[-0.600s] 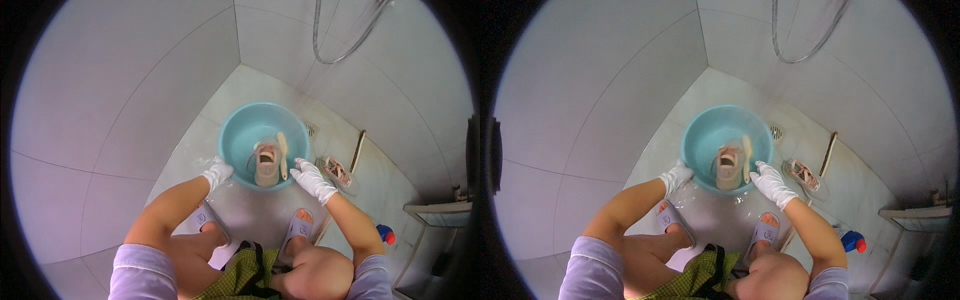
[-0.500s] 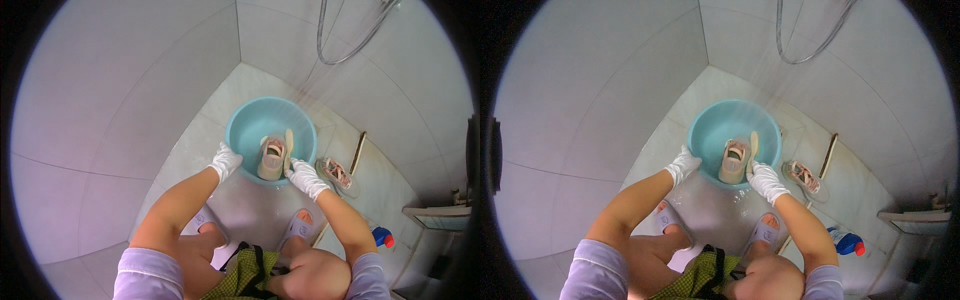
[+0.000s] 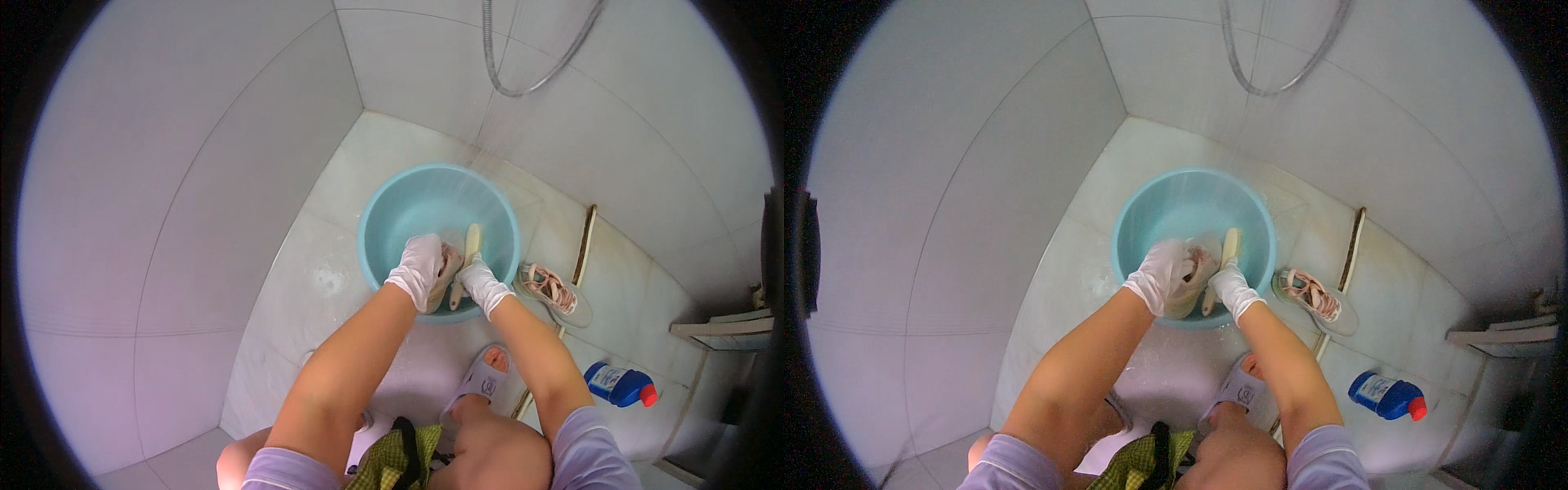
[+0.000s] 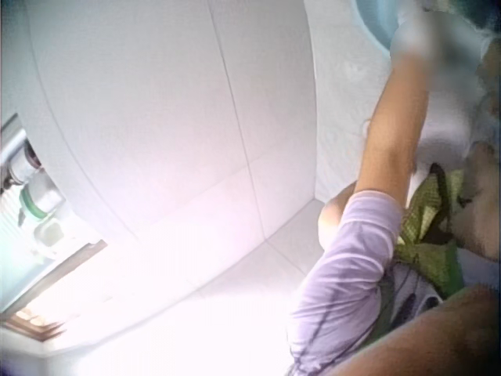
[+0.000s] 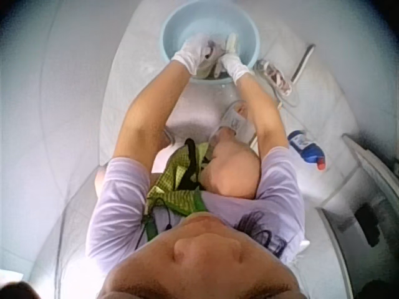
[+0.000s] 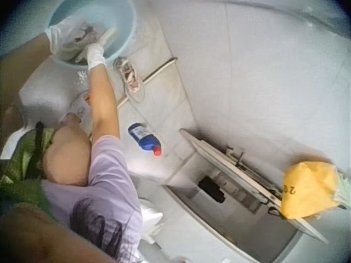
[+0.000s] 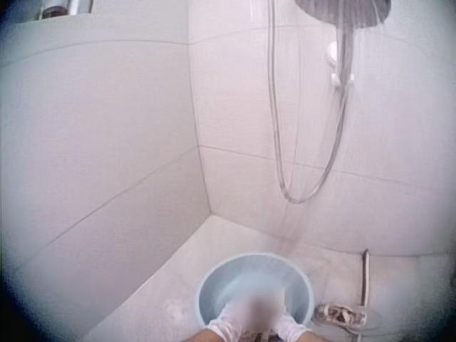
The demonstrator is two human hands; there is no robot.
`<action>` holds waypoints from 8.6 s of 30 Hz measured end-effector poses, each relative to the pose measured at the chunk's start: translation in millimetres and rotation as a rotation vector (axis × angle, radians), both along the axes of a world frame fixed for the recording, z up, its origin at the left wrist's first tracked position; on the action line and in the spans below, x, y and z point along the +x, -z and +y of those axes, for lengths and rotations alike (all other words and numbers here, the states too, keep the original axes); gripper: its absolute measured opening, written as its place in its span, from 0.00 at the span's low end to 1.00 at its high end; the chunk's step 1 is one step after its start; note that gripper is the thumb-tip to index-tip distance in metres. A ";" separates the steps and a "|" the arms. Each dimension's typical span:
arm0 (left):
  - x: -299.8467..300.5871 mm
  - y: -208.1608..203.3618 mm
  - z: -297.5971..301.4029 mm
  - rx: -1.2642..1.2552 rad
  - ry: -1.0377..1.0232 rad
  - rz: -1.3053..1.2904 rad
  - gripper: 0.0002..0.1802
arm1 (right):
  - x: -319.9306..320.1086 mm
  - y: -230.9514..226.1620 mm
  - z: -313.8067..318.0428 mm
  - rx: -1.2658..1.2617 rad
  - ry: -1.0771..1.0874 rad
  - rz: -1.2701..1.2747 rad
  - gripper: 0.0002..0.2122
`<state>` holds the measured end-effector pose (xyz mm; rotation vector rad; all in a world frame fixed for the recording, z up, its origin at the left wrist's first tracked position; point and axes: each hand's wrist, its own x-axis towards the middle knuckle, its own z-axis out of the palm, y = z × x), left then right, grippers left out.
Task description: The person scrubs a pair of sneakers with a brush in a basin of soapy water and rinses them under a shower head.
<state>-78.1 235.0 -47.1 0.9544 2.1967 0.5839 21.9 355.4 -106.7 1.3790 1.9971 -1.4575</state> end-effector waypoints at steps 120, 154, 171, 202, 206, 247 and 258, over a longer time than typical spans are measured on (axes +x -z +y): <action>49.9 72.2 -0.4 0.462 -0.891 -0.876 0.27 | 31.2 -39.9 11.4 0.710 -0.315 0.186 0.15; 13.6 92.8 -40.0 0.108 -0.436 -0.116 0.22 | 62.2 -101.2 -67.1 0.479 -1.129 -0.119 0.24; 38.9 63.5 -7.7 0.228 -0.696 -0.357 0.21 | 15.8 -29.2 -12.9 0.737 -0.924 -0.139 0.28; 26.6 179.4 11.5 0.305 -1.123 -0.801 0.29 | 1.5 -57.7 -59.3 0.407 -0.984 -0.252 0.23; 46.7 196.0 12.9 0.184 -0.871 -0.413 0.28 | -11.5 -53.7 -44.1 0.390 -0.897 -0.309 0.24; 19.1 90.3 -31.1 0.585 -0.924 -0.110 0.14 | 21.7 -75.4 -76.2 0.370 -0.756 -0.061 0.21; 13.2 82.3 -12.3 0.355 -0.760 -0.143 0.20 | 32.3 -8.5 -68.2 0.582 -0.642 0.221 0.19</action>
